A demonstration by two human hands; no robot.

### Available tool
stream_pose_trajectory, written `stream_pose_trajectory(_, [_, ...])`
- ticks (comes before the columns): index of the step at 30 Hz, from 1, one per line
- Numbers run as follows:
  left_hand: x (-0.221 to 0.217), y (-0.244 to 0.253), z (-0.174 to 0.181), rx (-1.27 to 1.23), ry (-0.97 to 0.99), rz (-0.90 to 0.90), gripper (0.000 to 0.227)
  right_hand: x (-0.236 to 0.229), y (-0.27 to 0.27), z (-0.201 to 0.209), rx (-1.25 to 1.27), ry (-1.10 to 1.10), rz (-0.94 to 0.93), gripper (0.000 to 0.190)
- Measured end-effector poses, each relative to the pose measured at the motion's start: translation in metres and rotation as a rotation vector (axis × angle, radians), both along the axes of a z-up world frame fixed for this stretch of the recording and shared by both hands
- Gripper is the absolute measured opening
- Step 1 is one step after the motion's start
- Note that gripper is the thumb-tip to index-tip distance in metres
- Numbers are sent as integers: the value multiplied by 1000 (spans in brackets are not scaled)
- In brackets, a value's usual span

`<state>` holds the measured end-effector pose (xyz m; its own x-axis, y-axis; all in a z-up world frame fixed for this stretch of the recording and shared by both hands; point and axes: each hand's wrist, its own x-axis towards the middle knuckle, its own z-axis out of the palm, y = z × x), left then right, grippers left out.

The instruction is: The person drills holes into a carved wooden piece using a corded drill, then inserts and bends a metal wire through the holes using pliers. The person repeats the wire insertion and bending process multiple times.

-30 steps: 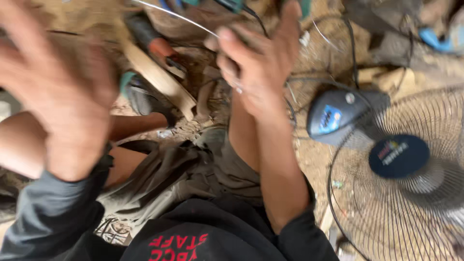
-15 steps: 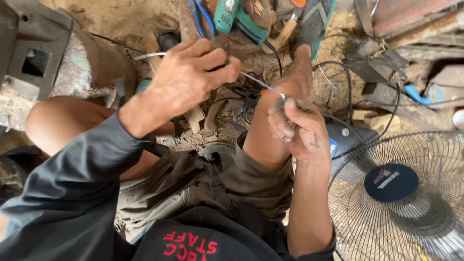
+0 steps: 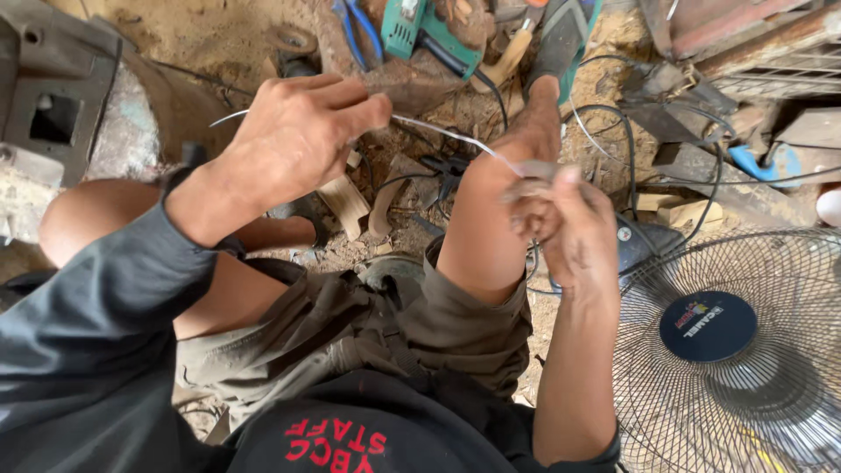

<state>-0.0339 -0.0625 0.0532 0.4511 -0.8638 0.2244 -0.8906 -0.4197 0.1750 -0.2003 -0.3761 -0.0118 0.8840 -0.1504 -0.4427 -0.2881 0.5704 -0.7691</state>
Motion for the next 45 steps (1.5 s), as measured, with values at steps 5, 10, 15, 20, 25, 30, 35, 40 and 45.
stream_pose_trajectory(5, [-12,-15,-15,-216,432,177,13,-40,-15,-85,-276,100,-382,29])
stream_pose_trajectory(10, [-19,-45,-42,-748,1301,423,17,-133,-10,-156,-518,475,-487,21])
stream_pose_trajectory(15, [-17,-30,-34,-1182,1547,427,20,-171,3,-185,-576,550,-174,23])
stream_pose_trajectory(20, [-4,-45,-15,-1281,1615,568,7,-150,4,-170,-912,456,-52,25])
stream_pose_trajectory(25, [-10,-3,-54,-1328,1615,308,16,-84,35,-42,-1090,-126,-308,12])
stream_pose_trajectory(30, [-12,-3,-64,-1355,1675,317,14,12,65,38,-938,-351,95,20])
stream_pose_trajectory(35, [-14,-11,-36,-1403,1582,344,13,65,107,29,-280,-272,402,21])
stream_pose_trajectory(40, [-16,-10,-35,-1304,1327,376,12,71,132,16,-114,-180,369,21])
stream_pose_trajectory(45, [-14,-9,-29,-1160,1322,488,12,70,129,25,-175,-203,463,25])
